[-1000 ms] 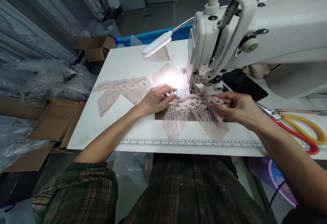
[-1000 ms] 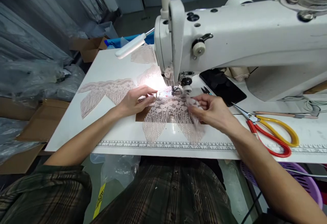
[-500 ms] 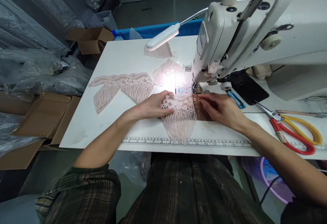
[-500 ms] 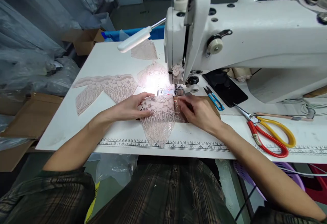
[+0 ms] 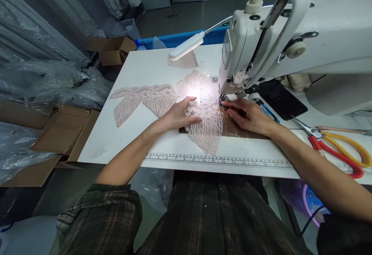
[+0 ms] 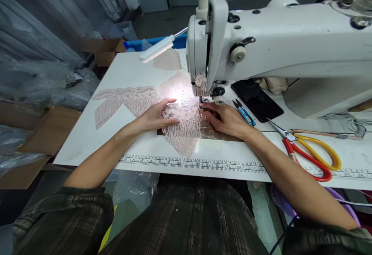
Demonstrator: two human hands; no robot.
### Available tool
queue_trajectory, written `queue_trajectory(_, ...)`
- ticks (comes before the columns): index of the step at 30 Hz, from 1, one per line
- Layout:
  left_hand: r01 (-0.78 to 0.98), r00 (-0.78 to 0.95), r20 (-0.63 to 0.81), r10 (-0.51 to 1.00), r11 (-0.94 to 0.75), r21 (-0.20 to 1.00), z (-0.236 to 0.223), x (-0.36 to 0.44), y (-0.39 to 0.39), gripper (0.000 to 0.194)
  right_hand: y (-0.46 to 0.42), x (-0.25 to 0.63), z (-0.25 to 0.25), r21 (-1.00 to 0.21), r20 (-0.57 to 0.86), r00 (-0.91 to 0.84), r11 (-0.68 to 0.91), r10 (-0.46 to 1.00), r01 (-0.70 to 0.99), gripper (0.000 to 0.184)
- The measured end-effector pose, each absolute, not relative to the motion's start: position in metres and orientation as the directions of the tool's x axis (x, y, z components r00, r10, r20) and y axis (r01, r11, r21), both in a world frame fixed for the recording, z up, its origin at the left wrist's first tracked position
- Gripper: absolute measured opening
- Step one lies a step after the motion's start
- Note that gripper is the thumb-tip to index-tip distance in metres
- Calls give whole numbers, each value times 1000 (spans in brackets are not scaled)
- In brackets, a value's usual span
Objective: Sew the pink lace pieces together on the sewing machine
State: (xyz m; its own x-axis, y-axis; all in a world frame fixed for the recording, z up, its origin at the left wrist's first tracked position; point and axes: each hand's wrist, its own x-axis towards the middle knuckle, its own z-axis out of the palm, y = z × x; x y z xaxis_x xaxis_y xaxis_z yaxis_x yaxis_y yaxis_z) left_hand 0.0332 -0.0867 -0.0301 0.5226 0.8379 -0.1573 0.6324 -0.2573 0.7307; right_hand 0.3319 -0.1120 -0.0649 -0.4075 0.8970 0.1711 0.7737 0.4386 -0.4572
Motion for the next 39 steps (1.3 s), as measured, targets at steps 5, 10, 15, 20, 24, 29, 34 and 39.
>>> queue_trajectory(5, 628, 568, -212, 795, -253, 736, -31, 23, -78, 73, -119, 328, -71, -372, 252, -469, 532, 847, 761, 50)
queue_trajectory(10, 634, 575, -234, 784, -247, 733, -28, 22, -74, 72, -123, 314, -70, -171, 210, -500, 535, 840, 827, 51)
queue_trajectory(15, 628, 594, -173, 785, -319, 710, -34, 22, -70, 69, -125, 310, -73, -148, 254, -491, 535, 834, 832, 53)
queue_trajectory(20, 621, 597, -156, 787, -329, 712, -38, 20, -69, 68, -124, 312, -81, -162, 281, -475, 529, 834, 833, 51)
queue_trajectory(24, 641, 604, -172, 778, -347, 684, -34, 22, -73, 71, -124, 315, -84, -204, 325, -475, 552, 817, 809, 51)
queue_trajectory(29, 754, 527, -10, 850, -463, 467, -13, 18, -93, 65, -124, 320, -86, -267, 387, -472, 586, 792, 765, 48)
queue_trajectory(34, 807, 390, 391, 834, -514, 291, -32, -4, -186, 27, -124, 322, -88, -281, 412, -475, 605, 777, 745, 44)
queue_trajectory(39, 626, 518, 7, 855, -385, 678, -129, -11, -284, 30, -131, 315, -85, -297, 442, -524, 670, 728, 681, 40)
